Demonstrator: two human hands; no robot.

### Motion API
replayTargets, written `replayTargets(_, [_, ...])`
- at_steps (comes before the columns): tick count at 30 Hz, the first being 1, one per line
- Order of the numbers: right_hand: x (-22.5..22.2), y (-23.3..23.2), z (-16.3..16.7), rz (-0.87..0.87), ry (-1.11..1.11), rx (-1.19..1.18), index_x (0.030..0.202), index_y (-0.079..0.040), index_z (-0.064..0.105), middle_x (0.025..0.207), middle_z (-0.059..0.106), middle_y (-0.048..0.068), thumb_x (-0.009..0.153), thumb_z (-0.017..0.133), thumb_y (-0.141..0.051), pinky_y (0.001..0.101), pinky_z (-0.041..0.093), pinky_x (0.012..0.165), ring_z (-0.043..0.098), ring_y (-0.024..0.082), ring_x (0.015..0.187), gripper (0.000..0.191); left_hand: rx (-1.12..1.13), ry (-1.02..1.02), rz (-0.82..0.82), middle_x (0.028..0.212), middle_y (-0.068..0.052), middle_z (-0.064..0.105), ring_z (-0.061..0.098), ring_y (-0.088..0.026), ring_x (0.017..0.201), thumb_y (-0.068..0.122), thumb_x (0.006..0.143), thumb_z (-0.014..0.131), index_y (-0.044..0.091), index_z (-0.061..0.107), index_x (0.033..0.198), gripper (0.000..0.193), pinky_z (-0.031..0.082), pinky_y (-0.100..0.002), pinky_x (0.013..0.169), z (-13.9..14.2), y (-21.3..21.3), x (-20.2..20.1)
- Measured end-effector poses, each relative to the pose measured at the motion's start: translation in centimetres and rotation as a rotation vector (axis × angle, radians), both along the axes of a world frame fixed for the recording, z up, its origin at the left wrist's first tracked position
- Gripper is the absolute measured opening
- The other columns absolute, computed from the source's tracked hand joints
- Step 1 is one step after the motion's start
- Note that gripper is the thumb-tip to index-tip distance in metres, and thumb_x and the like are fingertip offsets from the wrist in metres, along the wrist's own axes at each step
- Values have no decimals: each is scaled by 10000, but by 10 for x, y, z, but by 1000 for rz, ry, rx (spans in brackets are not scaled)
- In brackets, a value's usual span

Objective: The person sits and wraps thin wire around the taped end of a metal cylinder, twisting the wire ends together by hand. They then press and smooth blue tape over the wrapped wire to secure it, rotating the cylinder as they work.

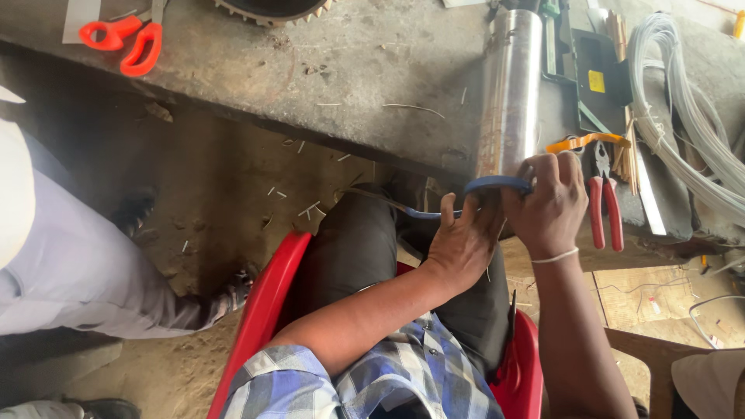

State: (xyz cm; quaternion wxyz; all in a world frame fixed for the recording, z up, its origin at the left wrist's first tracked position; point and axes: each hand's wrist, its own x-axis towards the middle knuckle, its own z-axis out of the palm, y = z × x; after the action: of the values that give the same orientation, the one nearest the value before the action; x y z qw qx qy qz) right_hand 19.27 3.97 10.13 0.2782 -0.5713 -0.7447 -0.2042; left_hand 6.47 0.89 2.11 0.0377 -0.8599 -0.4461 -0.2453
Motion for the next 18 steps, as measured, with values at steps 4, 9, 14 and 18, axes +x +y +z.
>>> replayTargets(4, [9, -15, 22, 194, 197, -271, 1191, -43, 601, 1081, 596, 141, 903, 762, -130, 415, 547, 766, 669, 299, 914, 341, 3, -54, 11, 1450, -74, 500, 410, -309, 1307, 222, 945, 545, 90, 459, 1534, 609, 267, -612, 1113, -3, 2, 4])
replayTargets(9, [-1, -20, 6, 98, 152, -136, 1272, -50, 617, 1163, 634, 153, 888, 708, -29, 419, 547, 846, 667, 305, 979, 395, -72, -94, -35, 1445, -64, 505, 426, -292, 1284, 181, 918, 557, 88, 428, 1550, 652, 270, -639, 1108, 0, 3, -3])
replayTargets(14, [0, -12, -14, 82, 90, 1, 1238, -34, 627, 1098, 634, 160, 880, 717, -17, 459, 526, 865, 627, 355, 989, 369, -175, -177, -96, 1387, -37, 530, 450, -257, 1314, 117, 930, 562, 112, 448, 1526, 607, 245, -685, 1168, 6, 5, -13])
replayTargets(18, [2, -12, -17, 70, 60, 22, 1265, -27, 622, 1121, 628, 168, 904, 670, 15, 464, 529, 905, 628, 370, 1043, 367, -123, -235, -73, 1391, -83, 517, 435, -270, 1313, 118, 872, 564, 46, 425, 1512, 658, 235, -698, 1125, 9, 2, -11])
